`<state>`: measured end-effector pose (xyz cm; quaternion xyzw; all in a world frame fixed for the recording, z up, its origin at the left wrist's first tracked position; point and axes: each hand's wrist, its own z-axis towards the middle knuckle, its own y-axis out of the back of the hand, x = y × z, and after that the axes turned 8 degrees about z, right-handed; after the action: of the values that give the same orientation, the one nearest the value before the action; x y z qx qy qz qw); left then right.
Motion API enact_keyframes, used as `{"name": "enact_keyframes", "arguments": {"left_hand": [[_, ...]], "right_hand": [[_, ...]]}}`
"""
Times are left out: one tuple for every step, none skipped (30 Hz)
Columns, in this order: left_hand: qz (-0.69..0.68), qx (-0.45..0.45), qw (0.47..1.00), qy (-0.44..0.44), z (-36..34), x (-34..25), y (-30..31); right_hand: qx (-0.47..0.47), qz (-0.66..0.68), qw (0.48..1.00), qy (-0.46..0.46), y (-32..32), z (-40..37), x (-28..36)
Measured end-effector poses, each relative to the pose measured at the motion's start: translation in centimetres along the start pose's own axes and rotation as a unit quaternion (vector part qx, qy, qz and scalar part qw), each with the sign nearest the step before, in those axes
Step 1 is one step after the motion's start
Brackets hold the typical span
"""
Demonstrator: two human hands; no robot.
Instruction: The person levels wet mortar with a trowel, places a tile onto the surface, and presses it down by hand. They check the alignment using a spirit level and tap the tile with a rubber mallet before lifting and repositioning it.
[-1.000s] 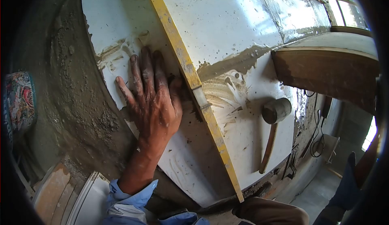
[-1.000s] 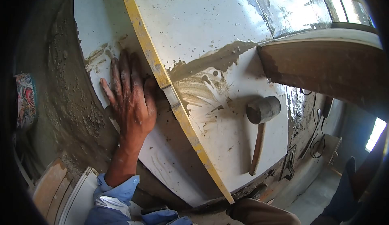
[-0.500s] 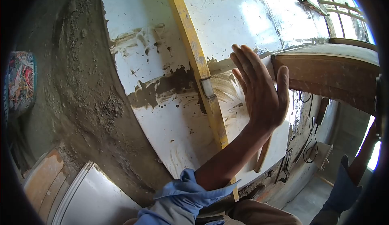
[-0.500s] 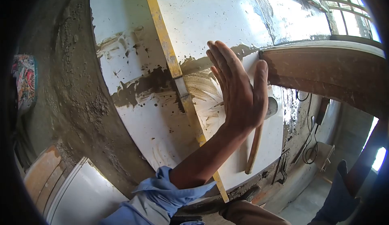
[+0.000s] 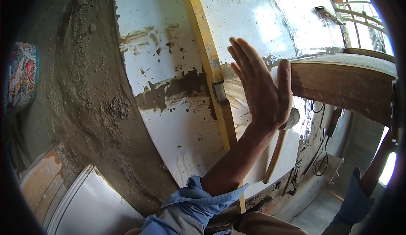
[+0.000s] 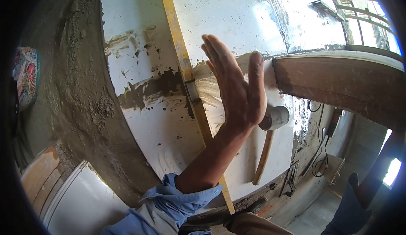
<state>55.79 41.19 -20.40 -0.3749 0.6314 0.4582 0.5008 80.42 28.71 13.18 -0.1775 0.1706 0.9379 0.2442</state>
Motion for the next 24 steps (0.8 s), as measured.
{"name": "enact_keyframes", "arguments": {"left_hand": [[-0.021,-0.015,1.000,-0.007,0.5,0.0,0.3],[-0.026,-0.019,0.999,-0.002,1.0,0.0,0.3],[-0.026,-0.020,0.999,-0.003,1.4,0.2,0.3],[-0.017,-0.006,1.000,-0.012,1.8,0.4,0.3],[-0.008,0.008,1.000,-0.020,2.0,0.5,0.3],[-0.007,0.026,0.999,-0.025,1.8,0.4,0.1],[-0.008,0.025,0.999,-0.025,1.6,0.5,0.1],[-0.004,0.027,0.999,-0.034,1.5,0.5,0.0],[0.000,0.029,0.999,-0.042,1.4,0.5,0.0],[-0.001,0.028,0.999,-0.041,1.4,0.6,0.0],[0.005,0.023,0.999,-0.041,1.5,0.5,0.2],[0.012,0.017,0.999,-0.041,1.6,0.5,0.4],[0.012,0.015,0.999,-0.041,1.6,0.4,0.7],[0.002,0.025,0.999,-0.037,1.6,0.2,1.0],[-0.009,0.035,0.999,-0.033,1.6,0.0,1.2],[-0.010,0.034,0.999,-0.033,1.5,0.0,1.2],[-0.005,0.029,0.999,-0.036,1.4,-0.1,1.2],[0.000,0.025,0.999,-0.038,1.2,-0.2,1.2],[0.001,0.024,0.999,-0.039,0.9,-0.3,1.4],[-0.009,0.031,0.998,-0.058,0.6,-0.4,1.7],[-0.019,0.038,0.996,-0.077,0.2,-0.6,2.0],[0.037,0.009,0.993,-0.112,-0.5,-0.8,2.7],[0.091,-0.020,0.985,-0.147,-1.1,-0.7,3.5],[0.122,-0.097,0.971,-0.181,-1.6,-0.1,4.1]], "right_hand": [[0.000,0.000,1.000,0.001,0.0,-0.1,0.0],[0.001,-0.001,1.000,0.000,-0.1,0.0,-0.1],[0.000,-0.002,1.000,0.001,-0.1,0.0,-0.1],[0.000,-0.002,1.000,0.001,-0.2,0.0,0.0],[0.000,-0.002,1.000,0.001,-0.3,0.0,0.0],[0.001,-0.002,1.000,0.004,-0.3,-0.1,0.0],[0.002,-0.002,1.000,0.003,-0.3,0.0,0.1],[0.002,-0.002,1.000,0.005,-0.4,-0.1,0.2],[0.003,0.000,1.000,0.005,-0.4,0.0,0.1],[0.003,0.001,1.000,0.005,-0.4,0.0,0.2],[0.004,0.002,1.000,0.005,-0.5,0.0,0.2],[0.005,0.003,1.000,0.005,-0.5,0.0,0.4],[0.005,0.005,1.000,0.004,-0.7,0.0,0.3],[0.003,0.008,1.000,0.004,-0.7,0.0,0.2],[0.002,0.008,1.000,0.004,-0.6,0.1,0.2],[0.002,0.010,1.000,0.003,-0.6,0.2,0.2],[0.002,0.010,1.000,0.002,-0.7,0.2,0.1],[0.003,0.010,1.000,0.001,-0.7,0.1,0.1],[0.002,0.009,1.000,0.001,-0.7,0.2,0.1],[0.002,0.008,1.000,0.001,-0.7,0.1,-0.1],[0.002,0.006,1.000,0.002,-0.6,0.1,-0.1],[0.001,0.006,1.000,0.002,-0.5,0.0,-0.2],[0.000,0.005,1.000,0.006,-0.4,-0.2,-0.1],[-0.003,0.005,1.000,0.004,-0.4,0.0,-0.6]]}}
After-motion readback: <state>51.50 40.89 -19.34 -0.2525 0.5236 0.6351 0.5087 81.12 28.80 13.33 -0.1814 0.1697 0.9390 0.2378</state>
